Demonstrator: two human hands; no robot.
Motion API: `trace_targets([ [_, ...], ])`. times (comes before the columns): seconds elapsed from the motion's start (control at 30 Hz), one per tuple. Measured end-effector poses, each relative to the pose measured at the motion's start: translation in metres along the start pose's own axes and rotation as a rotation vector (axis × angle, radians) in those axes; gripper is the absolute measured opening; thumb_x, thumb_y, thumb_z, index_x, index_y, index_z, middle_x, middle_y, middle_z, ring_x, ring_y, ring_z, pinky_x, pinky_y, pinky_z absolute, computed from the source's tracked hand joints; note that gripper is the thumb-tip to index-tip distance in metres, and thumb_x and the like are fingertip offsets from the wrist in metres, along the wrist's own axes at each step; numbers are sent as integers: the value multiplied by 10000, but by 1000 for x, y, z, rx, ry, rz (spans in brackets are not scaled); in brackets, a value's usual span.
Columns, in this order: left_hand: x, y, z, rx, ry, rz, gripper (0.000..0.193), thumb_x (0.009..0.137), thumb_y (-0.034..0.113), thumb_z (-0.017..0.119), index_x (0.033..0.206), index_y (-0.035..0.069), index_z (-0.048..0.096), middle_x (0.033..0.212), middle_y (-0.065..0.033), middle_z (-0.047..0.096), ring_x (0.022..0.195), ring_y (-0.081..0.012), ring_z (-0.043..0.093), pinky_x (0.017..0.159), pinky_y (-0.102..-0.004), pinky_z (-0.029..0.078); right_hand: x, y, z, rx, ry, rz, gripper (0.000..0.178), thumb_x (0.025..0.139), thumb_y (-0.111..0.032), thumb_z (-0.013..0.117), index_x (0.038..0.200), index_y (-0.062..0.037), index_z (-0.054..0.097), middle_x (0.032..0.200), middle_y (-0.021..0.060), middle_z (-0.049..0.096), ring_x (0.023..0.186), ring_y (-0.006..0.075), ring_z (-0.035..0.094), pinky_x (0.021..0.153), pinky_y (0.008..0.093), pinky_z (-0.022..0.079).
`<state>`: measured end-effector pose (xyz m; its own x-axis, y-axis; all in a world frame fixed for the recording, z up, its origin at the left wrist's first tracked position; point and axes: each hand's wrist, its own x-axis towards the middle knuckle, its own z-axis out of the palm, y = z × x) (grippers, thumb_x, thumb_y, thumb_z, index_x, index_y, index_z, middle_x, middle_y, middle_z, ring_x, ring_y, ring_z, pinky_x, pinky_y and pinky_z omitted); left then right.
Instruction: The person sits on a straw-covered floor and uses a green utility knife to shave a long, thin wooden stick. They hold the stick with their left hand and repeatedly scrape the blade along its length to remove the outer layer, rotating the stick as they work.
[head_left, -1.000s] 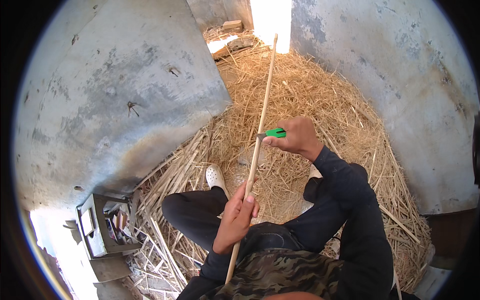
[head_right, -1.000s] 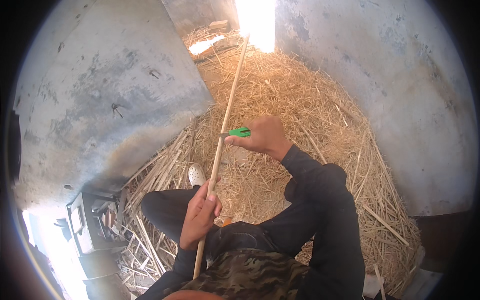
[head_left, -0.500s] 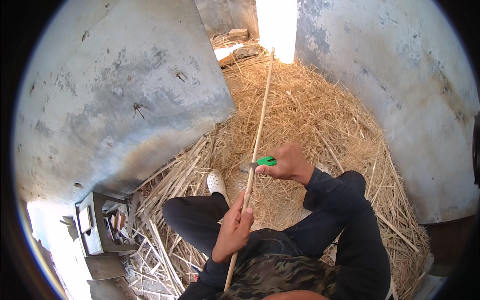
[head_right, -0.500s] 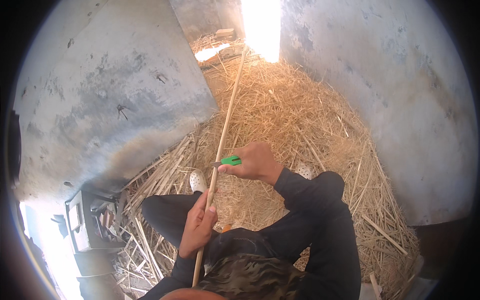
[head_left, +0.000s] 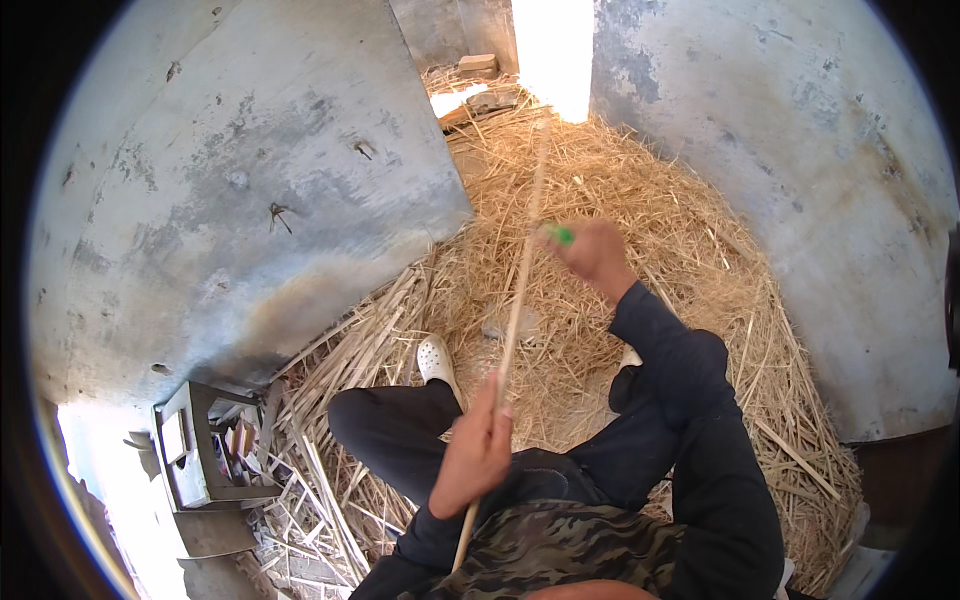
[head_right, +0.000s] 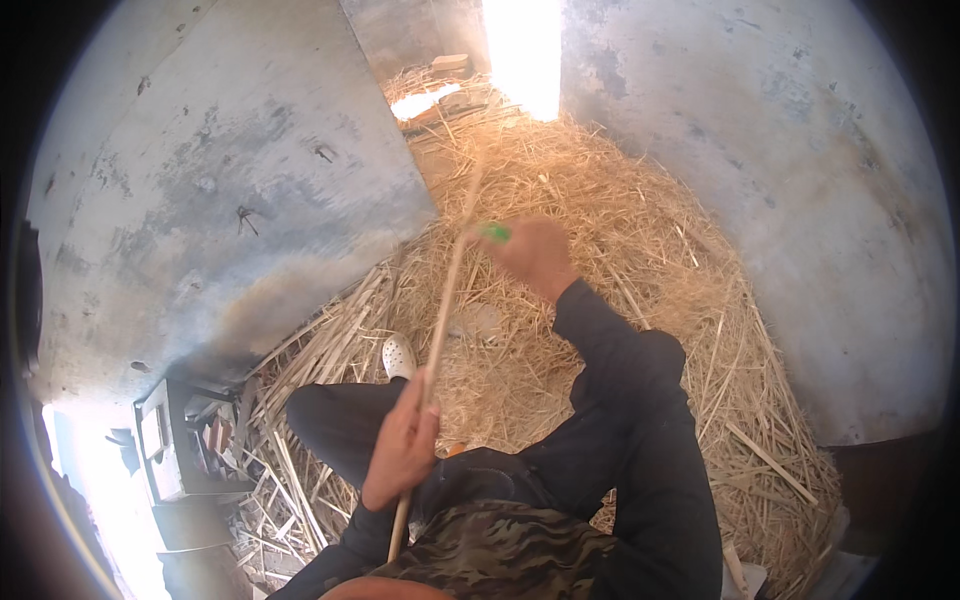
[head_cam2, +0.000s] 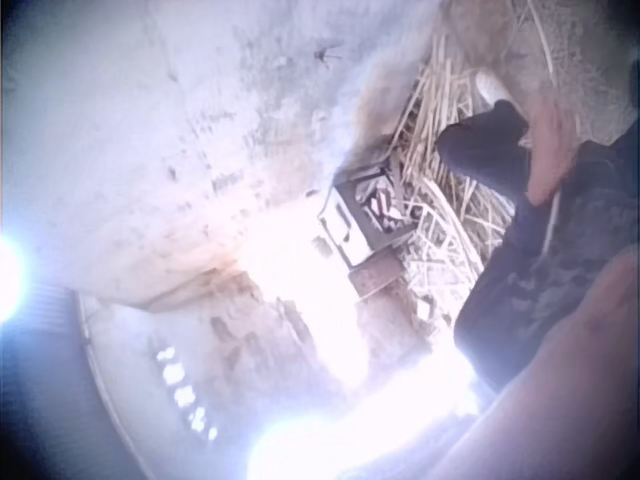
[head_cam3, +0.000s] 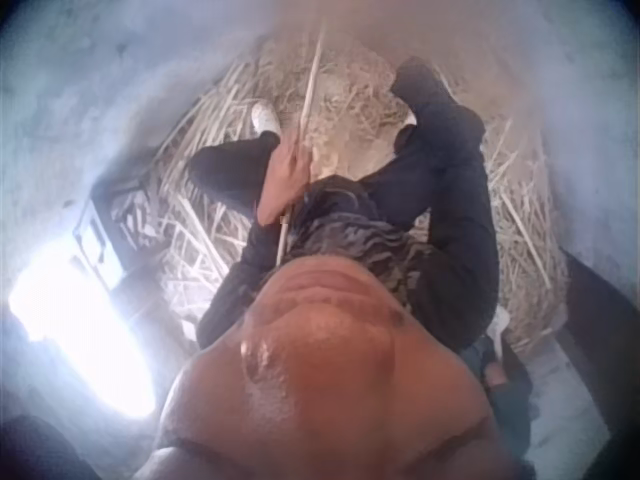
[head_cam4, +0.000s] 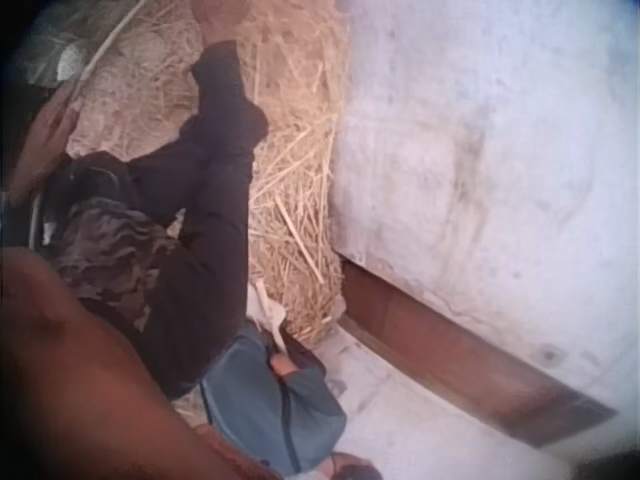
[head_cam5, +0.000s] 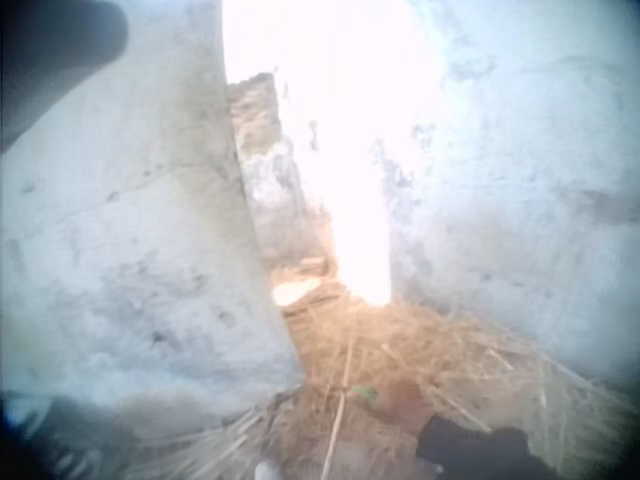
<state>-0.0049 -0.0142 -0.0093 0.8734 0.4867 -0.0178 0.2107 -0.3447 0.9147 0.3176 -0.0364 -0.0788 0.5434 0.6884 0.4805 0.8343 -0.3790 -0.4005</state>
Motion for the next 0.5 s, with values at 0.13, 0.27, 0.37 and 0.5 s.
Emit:
trace_targets([
  [0.13, -17, -11, -3, -149, -29, -109, 490, 972, 120, 498, 1419, -42, 380, 698, -110, 491, 580, -135, 451, 546, -276, 387, 3, 5, -17, -15, -97, -18, 732, 797, -822, 442, 539, -159, 616, 413, -8, 422, 360, 152, 400, 365, 324, 302],
  [0.27, -1, -10, -12, 73, 119, 15, 475, 931, 77, 524, 1388, -21, 434, 636, -173, 518, 510, -259, 524, 536, -340, 420, -38, -60, -19, 95, -127, -270, 725, 800, -801, 464, 572, -134, 633, 441, 21, 478, 371, 199, 438, 397, 365, 350],
  [0.37, -8, 6, -8, 187, 64, 5, 486, 908, 67, 543, 1376, -17, 440, 623, -214, 520, 538, -364, 566, 529, -389, 434, -21, -24, -13, 73, -124, -40, 781, 793, -837, 419, 533, -124, 600, 411, 5, 420, 354, 170, 404, 372, 346, 319],
  [0.5, -4, 1, -8, 192, 65, -4, 497, 909, 63, 541, 1385, -17, 423, 624, -222, 512, 543, -369, 572, 534, -404, 436, -21, -34, -22, 28, -285, 12, 749, 741, -832, 507, 604, -110, 655, 451, 74, 508, 391, 240, 501, 400, 374, 367],
])
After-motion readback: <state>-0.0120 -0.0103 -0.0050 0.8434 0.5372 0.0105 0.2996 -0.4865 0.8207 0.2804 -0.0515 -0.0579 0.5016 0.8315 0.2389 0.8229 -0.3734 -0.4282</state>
